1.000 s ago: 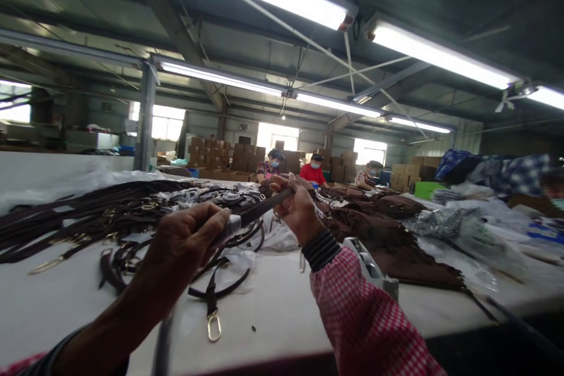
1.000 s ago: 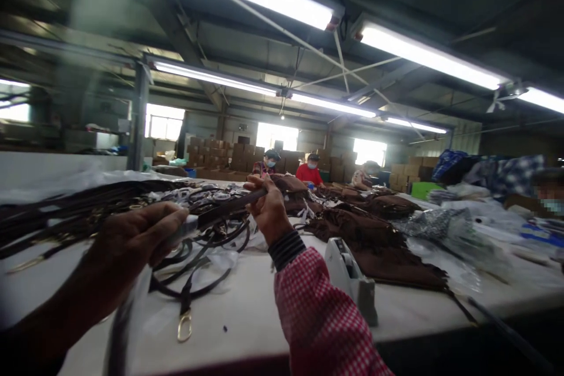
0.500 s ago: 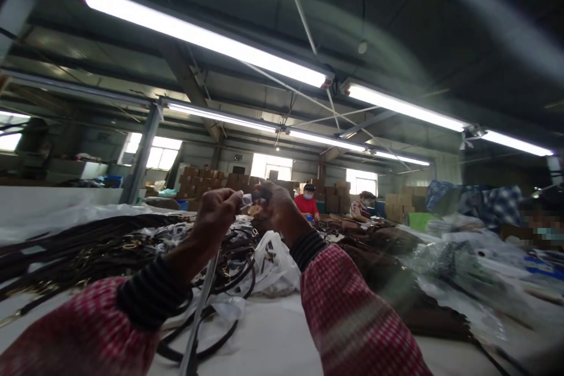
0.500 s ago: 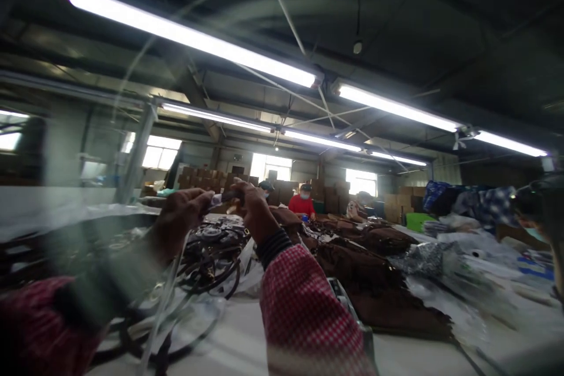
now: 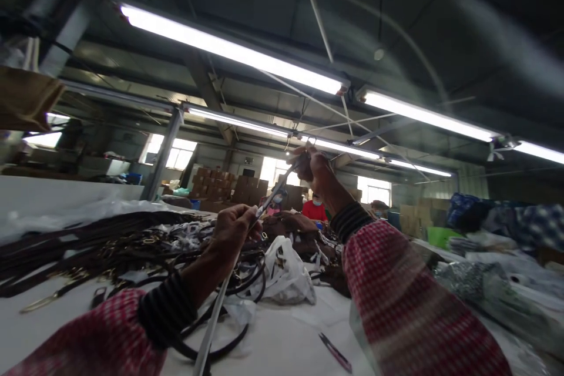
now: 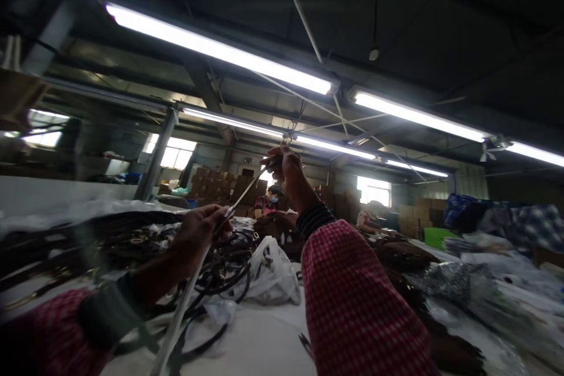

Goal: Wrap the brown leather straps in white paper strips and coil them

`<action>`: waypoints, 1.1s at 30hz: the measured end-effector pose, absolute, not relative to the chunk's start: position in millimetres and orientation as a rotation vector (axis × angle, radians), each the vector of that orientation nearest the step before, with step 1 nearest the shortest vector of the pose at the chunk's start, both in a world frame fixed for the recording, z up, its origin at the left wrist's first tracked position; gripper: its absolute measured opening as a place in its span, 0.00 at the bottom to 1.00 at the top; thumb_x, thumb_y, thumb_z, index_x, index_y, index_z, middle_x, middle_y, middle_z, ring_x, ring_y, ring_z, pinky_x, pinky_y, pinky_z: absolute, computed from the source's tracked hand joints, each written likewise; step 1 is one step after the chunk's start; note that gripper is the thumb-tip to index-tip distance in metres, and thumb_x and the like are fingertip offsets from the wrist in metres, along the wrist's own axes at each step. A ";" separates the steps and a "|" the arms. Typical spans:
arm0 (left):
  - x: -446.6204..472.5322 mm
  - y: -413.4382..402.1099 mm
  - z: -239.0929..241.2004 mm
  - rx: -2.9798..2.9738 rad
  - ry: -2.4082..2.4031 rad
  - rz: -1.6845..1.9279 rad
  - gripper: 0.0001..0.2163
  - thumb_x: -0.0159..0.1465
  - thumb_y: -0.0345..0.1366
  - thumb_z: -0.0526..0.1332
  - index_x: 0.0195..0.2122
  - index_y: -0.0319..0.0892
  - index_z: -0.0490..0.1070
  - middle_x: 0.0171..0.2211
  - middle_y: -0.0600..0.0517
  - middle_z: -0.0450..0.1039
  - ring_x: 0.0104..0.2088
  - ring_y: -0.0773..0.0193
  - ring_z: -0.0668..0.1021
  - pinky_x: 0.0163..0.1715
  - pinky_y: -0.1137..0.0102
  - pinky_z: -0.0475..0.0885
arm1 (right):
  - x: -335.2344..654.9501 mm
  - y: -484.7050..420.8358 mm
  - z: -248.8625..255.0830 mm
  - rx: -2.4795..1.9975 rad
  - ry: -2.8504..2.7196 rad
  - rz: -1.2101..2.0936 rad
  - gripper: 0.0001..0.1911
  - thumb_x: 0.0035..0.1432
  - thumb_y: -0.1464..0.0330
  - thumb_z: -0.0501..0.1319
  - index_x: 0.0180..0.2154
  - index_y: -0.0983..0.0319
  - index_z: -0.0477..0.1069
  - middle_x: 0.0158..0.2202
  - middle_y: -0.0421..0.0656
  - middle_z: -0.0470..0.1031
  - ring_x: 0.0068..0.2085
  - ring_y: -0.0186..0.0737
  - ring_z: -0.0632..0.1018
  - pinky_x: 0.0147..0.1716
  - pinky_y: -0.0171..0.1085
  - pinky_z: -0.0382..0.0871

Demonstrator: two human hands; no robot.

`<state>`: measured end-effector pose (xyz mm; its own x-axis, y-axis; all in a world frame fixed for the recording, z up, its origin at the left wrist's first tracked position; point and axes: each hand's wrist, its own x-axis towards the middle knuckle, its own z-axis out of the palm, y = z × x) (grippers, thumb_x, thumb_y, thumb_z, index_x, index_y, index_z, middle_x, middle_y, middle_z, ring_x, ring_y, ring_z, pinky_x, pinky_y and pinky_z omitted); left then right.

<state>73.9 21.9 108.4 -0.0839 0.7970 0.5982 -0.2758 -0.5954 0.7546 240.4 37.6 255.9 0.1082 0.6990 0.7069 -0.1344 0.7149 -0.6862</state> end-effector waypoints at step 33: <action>97.8 22.8 136.4 1.305 0.383 1.538 0.17 0.42 0.34 0.80 0.32 0.36 0.78 0.23 0.52 0.79 0.22 0.63 0.78 0.19 0.72 0.74 | 225.3 34.2 106.9 -0.354 -1.555 1.063 0.23 0.61 0.49 0.67 0.49 0.58 0.77 0.33 0.40 0.79 0.35 0.39 0.79 0.35 0.36 0.73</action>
